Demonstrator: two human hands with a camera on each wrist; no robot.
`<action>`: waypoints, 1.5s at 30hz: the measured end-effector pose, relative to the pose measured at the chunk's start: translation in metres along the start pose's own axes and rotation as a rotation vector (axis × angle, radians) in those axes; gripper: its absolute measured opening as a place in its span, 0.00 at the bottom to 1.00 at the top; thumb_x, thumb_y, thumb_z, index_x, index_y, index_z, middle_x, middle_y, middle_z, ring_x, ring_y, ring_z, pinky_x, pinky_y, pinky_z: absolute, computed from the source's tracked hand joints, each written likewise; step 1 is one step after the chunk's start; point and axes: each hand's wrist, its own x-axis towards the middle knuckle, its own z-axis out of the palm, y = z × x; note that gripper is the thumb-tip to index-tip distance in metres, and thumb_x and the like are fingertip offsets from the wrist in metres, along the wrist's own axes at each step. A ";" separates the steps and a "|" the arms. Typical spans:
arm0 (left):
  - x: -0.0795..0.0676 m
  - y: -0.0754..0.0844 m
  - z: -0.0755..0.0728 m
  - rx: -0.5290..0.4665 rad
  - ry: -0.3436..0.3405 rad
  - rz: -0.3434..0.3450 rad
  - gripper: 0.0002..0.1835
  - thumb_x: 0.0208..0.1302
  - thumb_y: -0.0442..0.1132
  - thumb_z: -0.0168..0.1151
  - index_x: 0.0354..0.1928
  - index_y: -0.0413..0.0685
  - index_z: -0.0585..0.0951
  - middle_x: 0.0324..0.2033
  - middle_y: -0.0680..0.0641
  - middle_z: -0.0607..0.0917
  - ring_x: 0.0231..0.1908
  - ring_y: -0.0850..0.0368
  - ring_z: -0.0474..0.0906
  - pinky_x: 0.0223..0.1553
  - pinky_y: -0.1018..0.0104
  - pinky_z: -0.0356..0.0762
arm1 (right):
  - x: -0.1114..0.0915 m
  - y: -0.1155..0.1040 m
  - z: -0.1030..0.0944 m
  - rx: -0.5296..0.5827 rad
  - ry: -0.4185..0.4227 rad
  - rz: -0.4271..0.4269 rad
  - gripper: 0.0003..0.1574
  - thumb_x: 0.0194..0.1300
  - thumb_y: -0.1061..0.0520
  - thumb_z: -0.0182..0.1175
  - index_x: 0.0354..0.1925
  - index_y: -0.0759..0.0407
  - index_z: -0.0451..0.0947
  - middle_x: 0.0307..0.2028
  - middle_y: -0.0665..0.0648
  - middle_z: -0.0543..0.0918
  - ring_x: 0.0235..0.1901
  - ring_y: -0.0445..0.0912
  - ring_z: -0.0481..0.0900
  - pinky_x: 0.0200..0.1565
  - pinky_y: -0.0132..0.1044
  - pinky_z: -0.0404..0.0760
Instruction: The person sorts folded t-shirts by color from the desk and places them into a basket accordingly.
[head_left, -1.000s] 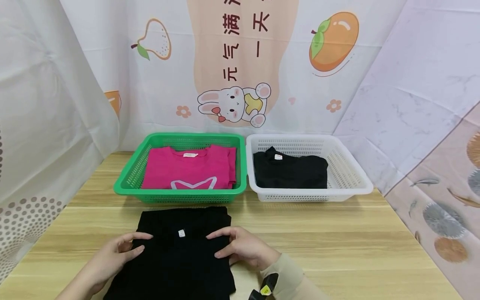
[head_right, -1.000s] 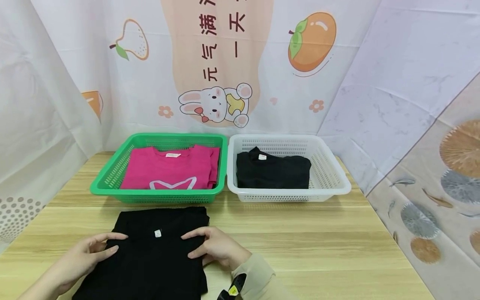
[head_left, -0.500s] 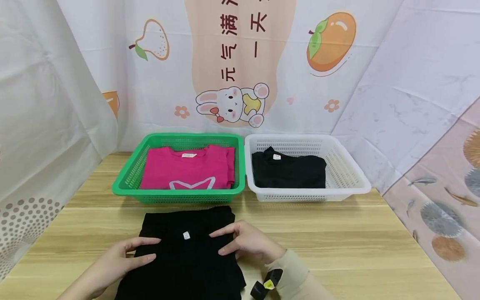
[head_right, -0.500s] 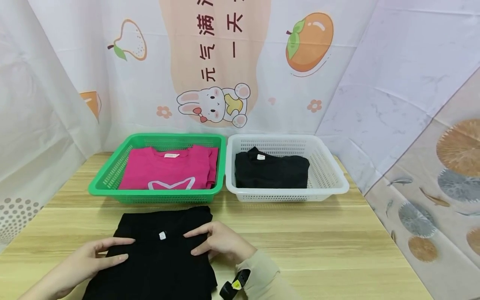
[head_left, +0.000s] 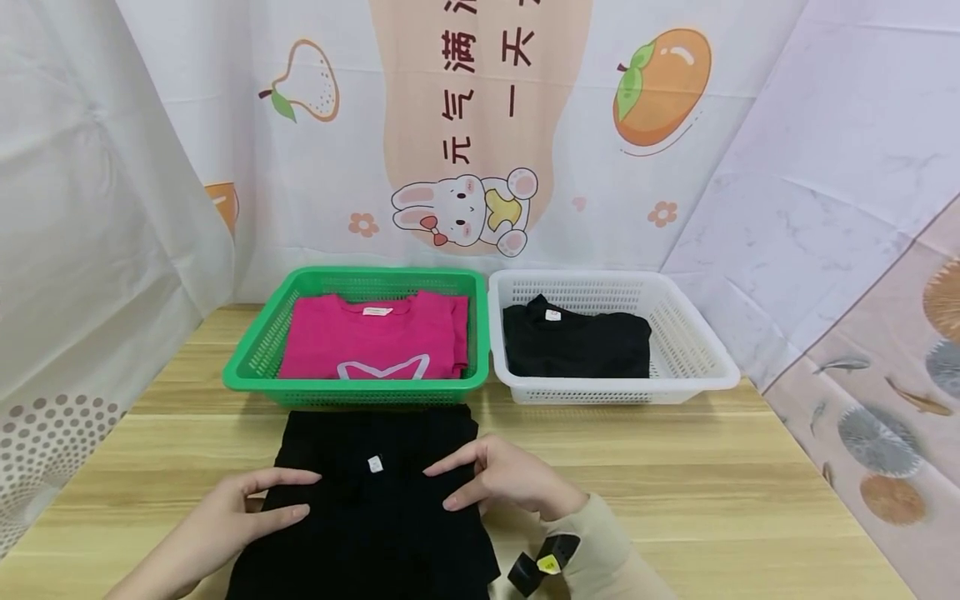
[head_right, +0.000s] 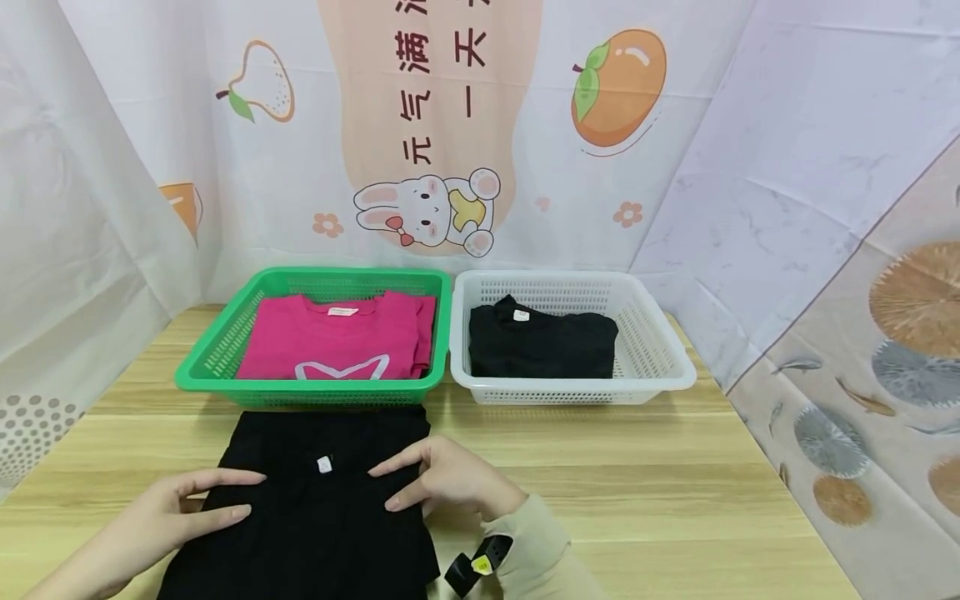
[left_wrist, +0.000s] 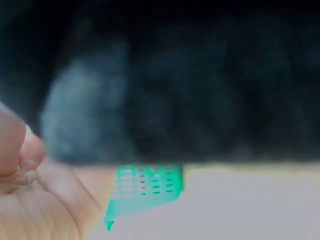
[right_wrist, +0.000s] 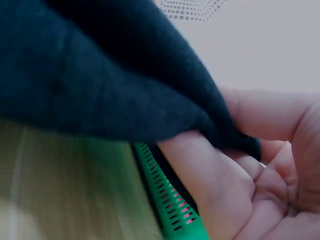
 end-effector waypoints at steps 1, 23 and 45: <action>-0.001 0.002 0.000 0.003 0.002 0.002 0.25 0.64 0.46 0.66 0.62 0.47 0.78 0.64 0.35 0.74 0.51 0.51 0.76 0.41 0.63 0.80 | -0.001 -0.001 -0.001 0.007 0.002 0.004 0.23 0.56 0.69 0.68 0.51 0.58 0.86 0.09 0.48 0.66 0.16 0.37 0.73 0.21 0.26 0.72; -0.025 0.042 -0.004 0.147 0.181 0.100 0.23 0.65 0.47 0.66 0.62 0.58 0.79 0.34 0.53 0.80 0.27 0.63 0.69 0.30 0.71 0.71 | -0.032 -0.026 -0.022 0.006 -0.042 -0.237 0.26 0.57 0.70 0.67 0.55 0.74 0.78 0.09 0.41 0.70 0.11 0.33 0.66 0.19 0.25 0.60; -0.017 0.082 -0.003 -0.036 0.388 0.136 0.16 0.63 0.52 0.68 0.51 0.58 0.86 0.45 0.68 0.85 0.41 0.68 0.79 0.41 0.75 0.77 | -0.040 -0.034 -0.025 0.205 0.472 -0.326 0.20 0.56 0.66 0.69 0.49 0.57 0.87 0.16 0.43 0.68 0.21 0.35 0.69 0.28 0.27 0.73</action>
